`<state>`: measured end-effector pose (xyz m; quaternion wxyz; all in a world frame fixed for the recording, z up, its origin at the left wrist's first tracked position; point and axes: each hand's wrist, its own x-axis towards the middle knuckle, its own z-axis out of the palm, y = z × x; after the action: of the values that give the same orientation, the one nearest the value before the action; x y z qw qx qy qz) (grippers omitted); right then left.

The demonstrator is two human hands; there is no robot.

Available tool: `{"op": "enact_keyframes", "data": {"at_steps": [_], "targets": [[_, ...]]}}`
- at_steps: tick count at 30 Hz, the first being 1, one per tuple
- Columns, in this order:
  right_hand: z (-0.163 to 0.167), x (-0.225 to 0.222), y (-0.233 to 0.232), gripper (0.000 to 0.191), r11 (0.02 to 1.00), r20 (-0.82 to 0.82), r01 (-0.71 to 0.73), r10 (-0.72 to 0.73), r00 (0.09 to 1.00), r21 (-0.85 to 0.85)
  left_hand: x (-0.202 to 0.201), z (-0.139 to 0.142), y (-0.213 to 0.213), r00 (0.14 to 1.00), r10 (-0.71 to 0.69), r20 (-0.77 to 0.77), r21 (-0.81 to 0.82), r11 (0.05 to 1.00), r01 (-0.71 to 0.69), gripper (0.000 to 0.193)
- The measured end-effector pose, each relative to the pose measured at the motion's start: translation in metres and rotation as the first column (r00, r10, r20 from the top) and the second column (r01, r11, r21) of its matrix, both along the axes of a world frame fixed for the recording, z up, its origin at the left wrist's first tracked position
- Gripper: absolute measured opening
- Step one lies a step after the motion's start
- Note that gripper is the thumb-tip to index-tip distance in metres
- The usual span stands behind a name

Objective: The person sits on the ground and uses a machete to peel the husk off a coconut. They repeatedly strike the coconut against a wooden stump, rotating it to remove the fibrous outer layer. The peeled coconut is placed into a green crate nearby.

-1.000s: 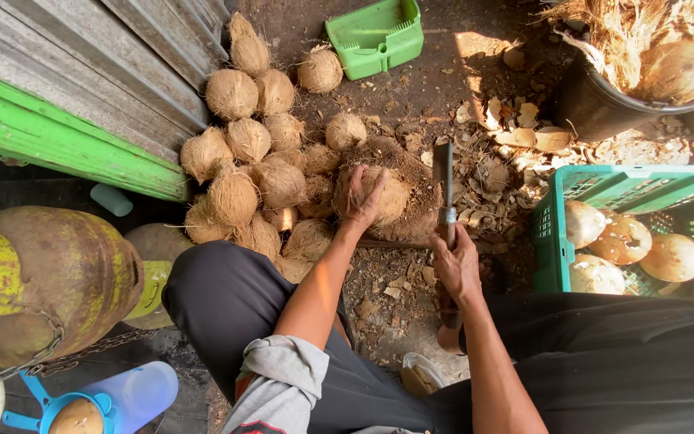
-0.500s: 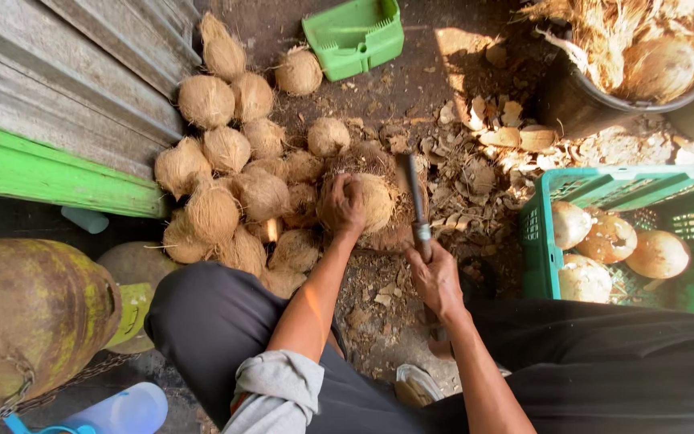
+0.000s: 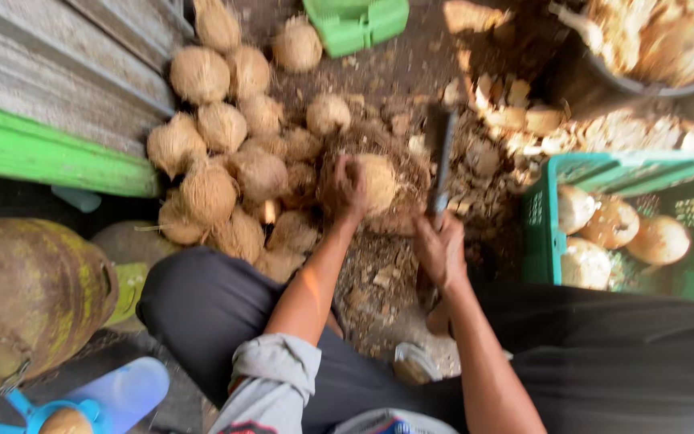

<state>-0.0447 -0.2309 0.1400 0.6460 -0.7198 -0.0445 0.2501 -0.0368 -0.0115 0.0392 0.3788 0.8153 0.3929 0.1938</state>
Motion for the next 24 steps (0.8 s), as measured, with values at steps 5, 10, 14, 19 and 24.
{"op": "enact_keyframes", "data": {"at_steps": [5,10,14,19,24], "targets": [[-0.025,0.004,0.002,0.037,1.000,-0.066,-0.017,0.015,0.998,-0.024,-0.021,0.017,0.014,0.940,-0.332,0.080,-0.234,0.910,0.341,0.088],[-0.091,-0.014,0.006,0.041,0.823,-0.155,-0.255,0.204,0.967,-0.508,-0.019,0.020,0.040,0.833,-0.553,0.014,-0.252,0.804,0.538,0.115],[-0.110,-0.007,0.001,0.044,0.832,-0.176,-0.299,0.244,0.954,-0.467,-0.022,0.005,0.049,0.764,-0.485,-0.426,-0.056,0.857,0.512,0.067],[-0.085,-0.001,0.000,0.049,0.837,-0.260,-0.304,0.202,0.944,-0.455,-0.015,0.004,0.065,0.905,-0.424,0.028,0.225,0.885,0.408,0.099],[-0.033,0.004,0.008,0.030,0.903,-0.365,-0.279,0.152,0.919,-0.327,-0.011,0.016,0.058,0.860,-0.336,-0.384,-0.224,0.938,0.266,0.087]]}}
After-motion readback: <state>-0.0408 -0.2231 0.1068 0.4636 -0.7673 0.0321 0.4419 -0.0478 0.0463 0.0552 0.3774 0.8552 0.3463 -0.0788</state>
